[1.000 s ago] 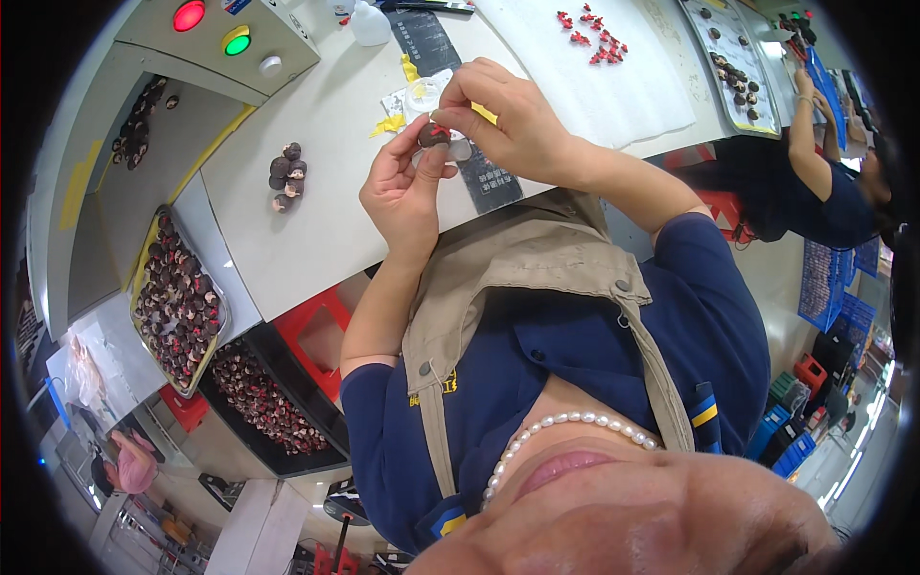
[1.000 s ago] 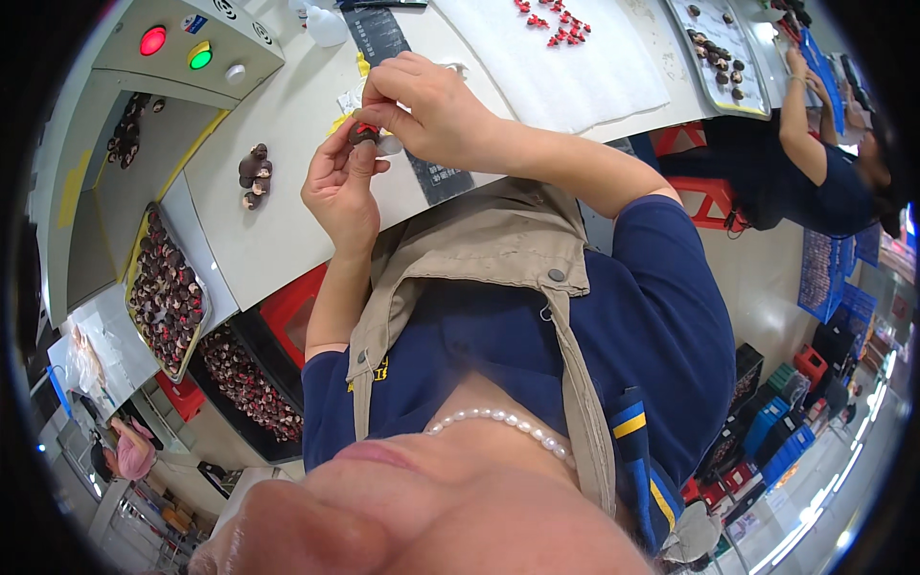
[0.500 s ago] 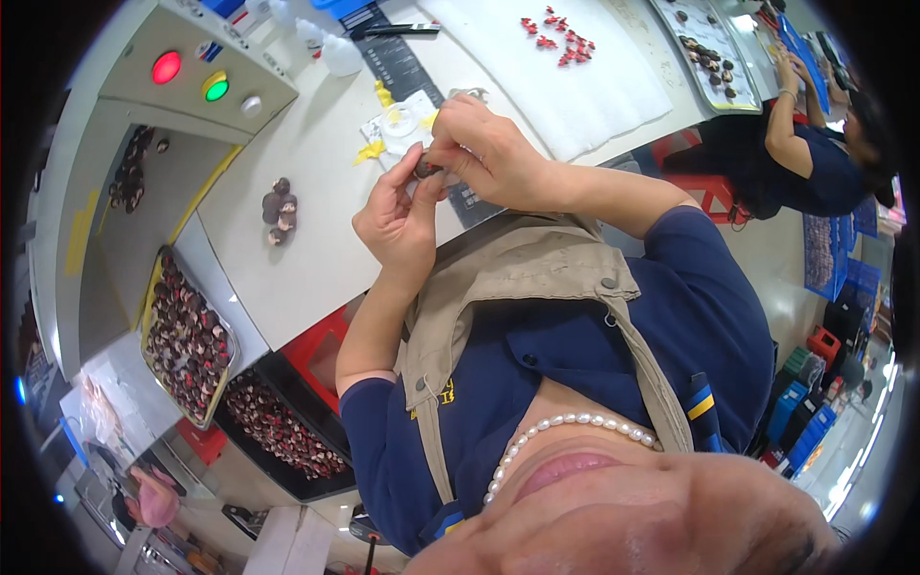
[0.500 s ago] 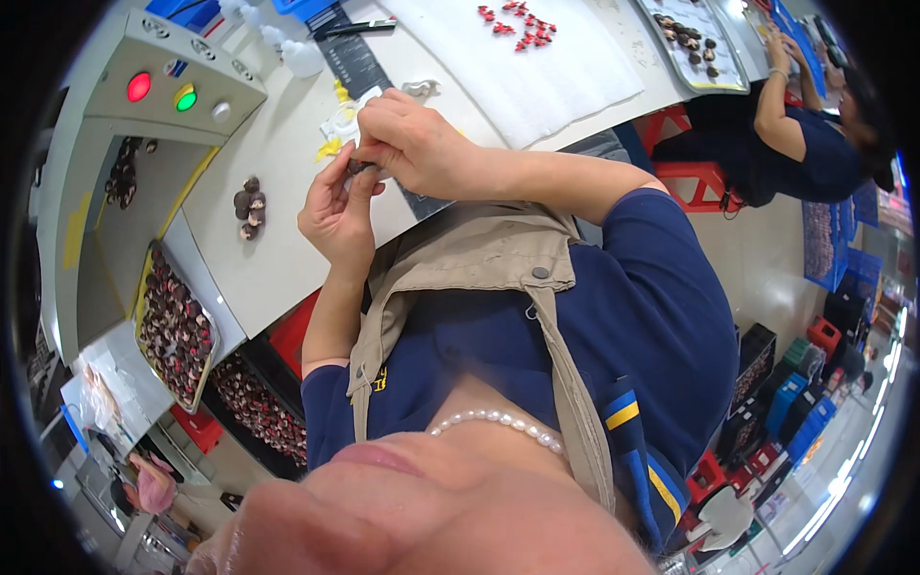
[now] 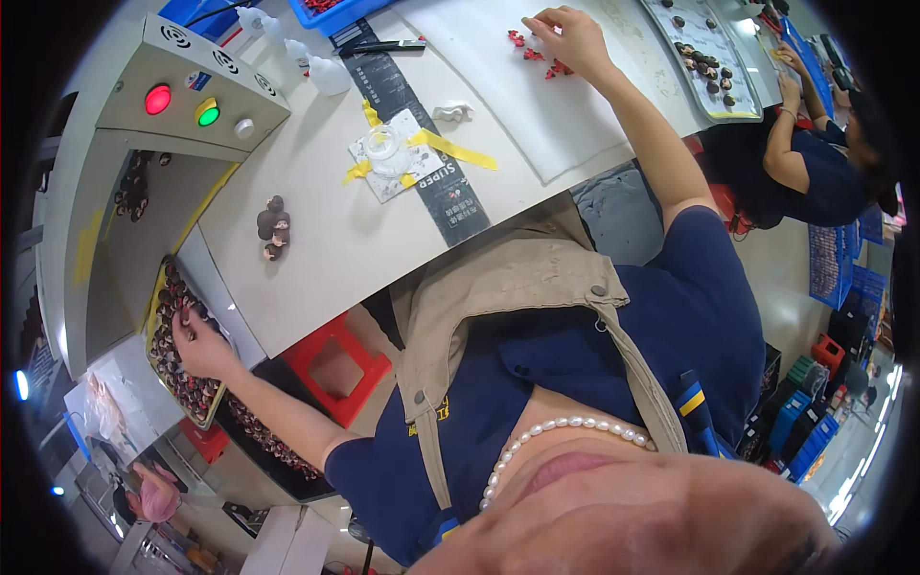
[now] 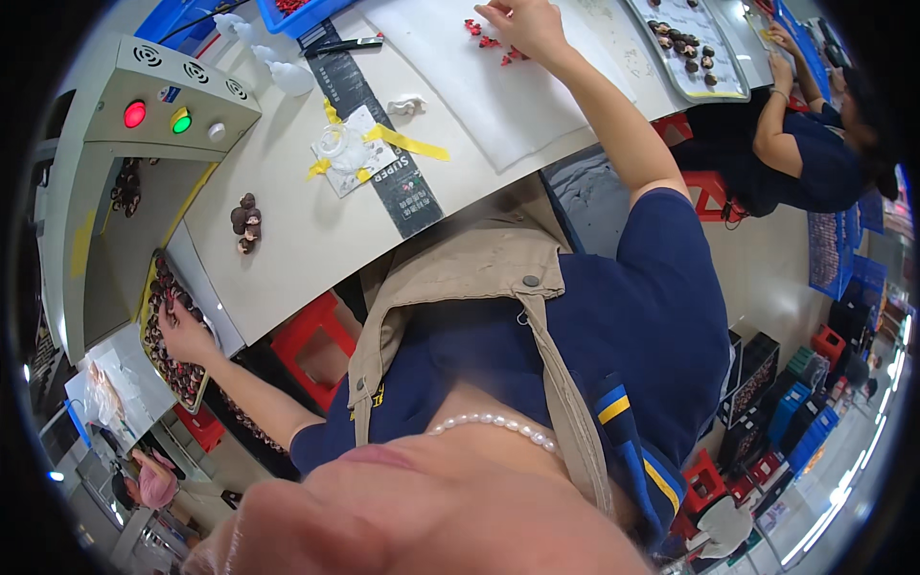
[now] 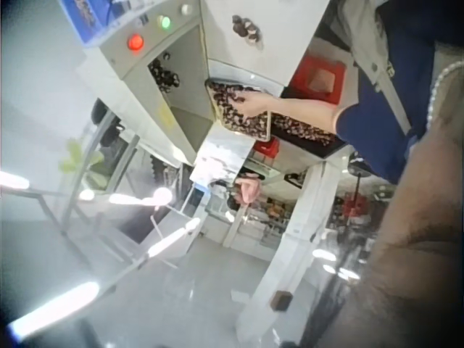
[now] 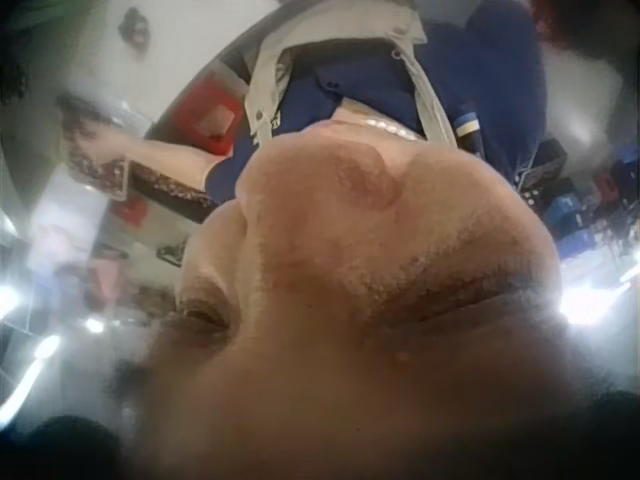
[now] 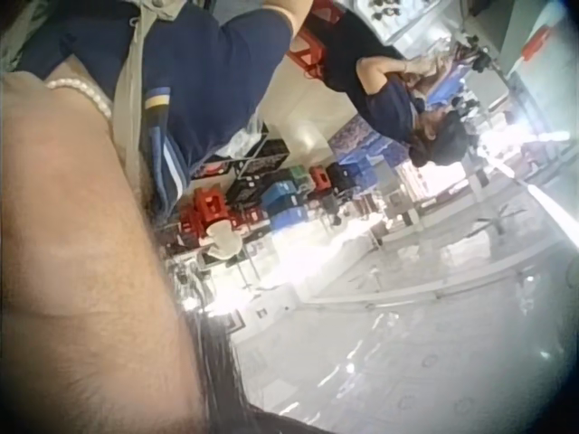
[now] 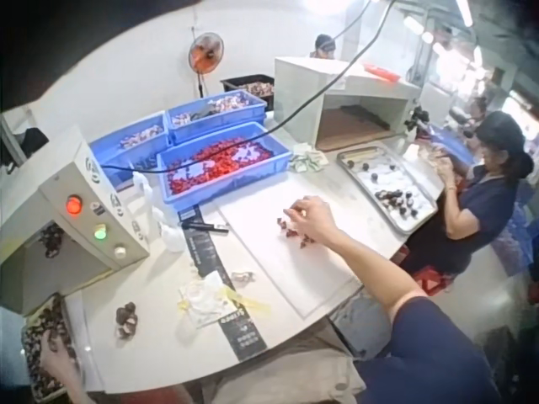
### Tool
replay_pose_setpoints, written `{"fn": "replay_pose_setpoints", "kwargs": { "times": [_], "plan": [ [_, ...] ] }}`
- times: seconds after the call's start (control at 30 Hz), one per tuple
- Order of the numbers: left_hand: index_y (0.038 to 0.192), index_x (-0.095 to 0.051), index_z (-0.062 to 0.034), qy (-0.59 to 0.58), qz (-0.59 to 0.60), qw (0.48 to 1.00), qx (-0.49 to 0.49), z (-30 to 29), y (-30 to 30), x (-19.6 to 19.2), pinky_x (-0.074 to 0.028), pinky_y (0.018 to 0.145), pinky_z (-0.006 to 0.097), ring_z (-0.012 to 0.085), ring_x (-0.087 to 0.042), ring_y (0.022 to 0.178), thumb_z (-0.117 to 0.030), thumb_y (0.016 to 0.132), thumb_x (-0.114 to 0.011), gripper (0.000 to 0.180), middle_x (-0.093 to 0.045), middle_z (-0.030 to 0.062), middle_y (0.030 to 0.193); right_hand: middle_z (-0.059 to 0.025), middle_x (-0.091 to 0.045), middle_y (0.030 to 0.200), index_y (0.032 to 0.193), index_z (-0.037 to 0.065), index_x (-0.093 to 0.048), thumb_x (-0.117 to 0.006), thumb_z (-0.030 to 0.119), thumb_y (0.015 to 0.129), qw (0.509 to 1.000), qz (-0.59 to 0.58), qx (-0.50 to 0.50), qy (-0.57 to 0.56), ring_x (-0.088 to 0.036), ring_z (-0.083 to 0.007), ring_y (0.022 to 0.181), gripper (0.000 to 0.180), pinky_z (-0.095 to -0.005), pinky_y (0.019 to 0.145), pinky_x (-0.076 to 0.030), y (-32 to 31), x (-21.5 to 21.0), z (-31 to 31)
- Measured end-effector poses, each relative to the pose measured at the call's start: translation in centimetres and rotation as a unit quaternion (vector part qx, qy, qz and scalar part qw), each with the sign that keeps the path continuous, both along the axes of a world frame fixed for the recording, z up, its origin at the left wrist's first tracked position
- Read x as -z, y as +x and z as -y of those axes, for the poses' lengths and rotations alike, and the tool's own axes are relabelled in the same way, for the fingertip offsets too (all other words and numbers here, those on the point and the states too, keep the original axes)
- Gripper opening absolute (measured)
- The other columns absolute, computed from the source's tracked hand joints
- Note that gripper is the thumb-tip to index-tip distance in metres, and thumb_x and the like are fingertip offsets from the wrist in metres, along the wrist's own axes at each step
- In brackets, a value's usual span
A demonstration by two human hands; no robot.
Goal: The person assembles figurines by dipping small bows into glue and attaching them to figurine heads by hand. The person empties a tray of completed figurines into a crate, retrieves more figurine heads, and attaches bows to them.
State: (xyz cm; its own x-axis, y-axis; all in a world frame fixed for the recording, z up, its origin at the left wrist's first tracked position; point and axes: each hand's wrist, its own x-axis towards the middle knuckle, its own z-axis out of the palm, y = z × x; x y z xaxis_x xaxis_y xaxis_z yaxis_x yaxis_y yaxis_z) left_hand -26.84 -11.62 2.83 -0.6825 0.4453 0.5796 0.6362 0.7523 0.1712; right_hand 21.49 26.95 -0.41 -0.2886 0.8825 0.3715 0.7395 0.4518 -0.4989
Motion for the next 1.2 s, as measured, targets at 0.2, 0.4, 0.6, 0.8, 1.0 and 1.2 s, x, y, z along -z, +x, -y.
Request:
{"fn": "replay_pose_setpoints", "kwargs": {
  "times": [0.2,0.4,0.6,0.8,1.0,1.2],
  "plan": [
    [0.108,-0.064,-0.0242,-0.194,-0.027,0.968,-0.155,4.5,-11.5,2.4,-0.045,0.077,0.051,0.0312,-0.062,0.092,-0.047,0.078,-0.054,0.038,-0.065,0.0097,0.102,-0.0096,-0.064,0.078,0.092,0.007,-0.063,-0.058,0.015,0.084,0.975,0.094,-0.039,-0.195,-0.061,-0.0197,0.072,0.013,-0.0318,0.068,-0.049,-4.8,-0.8,1.7],
    [0.107,-0.064,-0.0133,-0.018,0.216,0.962,0.164,-2.1,-2.4,-0.2,-0.047,0.074,0.033,0.0234,-0.063,0.078,-0.026,0.077,-0.066,0.032,-0.067,0.0102,0.087,-0.0116,-0.062,0.078,0.096,0.004,-0.059,-0.055,0.011,0.084,0.974,0.152,-0.136,-0.098,-0.06,-0.0221,0.07,0.014,-0.0327,0.065,-0.046,-6.0,-0.1,1.9],
    [0.106,-0.064,-0.0129,-0.1,0.276,0.876,0.382,-5.6,0.9,1.5,-0.045,0.081,0.03,0.0206,-0.06,0.09,-0.017,0.077,-0.065,0.029,-0.065,0.0092,0.096,-0.0048,-0.061,0.08,0.102,0.005,-0.058,-0.055,0.016,0.089,0.981,0.017,-0.139,-0.132,-0.055,-0.0123,0.072,0.018,-0.0255,0.066,-0.045,-7.7,-1.2,5.9],
    [0.112,-0.058,-0.0058,0.127,0.467,0.797,0.361,-5.6,3.4,2.2,-0.046,0.079,0.029,0.0153,-0.059,0.097,-0.014,0.087,-0.056,0.026,-0.062,0.0091,0.105,0.0028,-0.057,0.083,0.101,0.005,-0.059,-0.053,0.016,0.091,0.907,-0.199,-0.254,-0.269,-0.05,-0.0047,0.078,0.016,-0.02,0.073,-0.042,-7.8,-0.4,11.1],
    [0.123,-0.046,-0.0027,0.346,0.728,0.463,0.368,-5.7,8.2,2.5,-0.053,0.081,0.025,0.0144,-0.057,0.102,-0.014,0.094,-0.043,0.031,-0.053,0.0177,0.12,-0.0006,-0.059,0.09,0.101,0.003,-0.056,-0.055,0.015,0.091,0.825,-0.275,-0.295,-0.395,-0.055,-0.0062,0.084,0.016,-0.0207,0.077,-0.045,-8.9,-0.6,13.4],
    [0.124,-0.045,-0.0022,0.39,0.778,0.336,0.36,-6.2,13.0,3.9,-0.051,0.071,0.018,0.0097,-0.058,0.093,-0.015,0.096,-0.041,0.031,-0.053,0.0186,0.119,-0.0046,-0.063,0.089,0.098,0.001,-0.057,-0.061,0.015,0.087,0.82,-0.225,-0.325,-0.413,-0.059,-0.0078,0.081,0.018,-0.0201,0.073,-0.048,-10.5,-1.0,16.1]
  ]
}}
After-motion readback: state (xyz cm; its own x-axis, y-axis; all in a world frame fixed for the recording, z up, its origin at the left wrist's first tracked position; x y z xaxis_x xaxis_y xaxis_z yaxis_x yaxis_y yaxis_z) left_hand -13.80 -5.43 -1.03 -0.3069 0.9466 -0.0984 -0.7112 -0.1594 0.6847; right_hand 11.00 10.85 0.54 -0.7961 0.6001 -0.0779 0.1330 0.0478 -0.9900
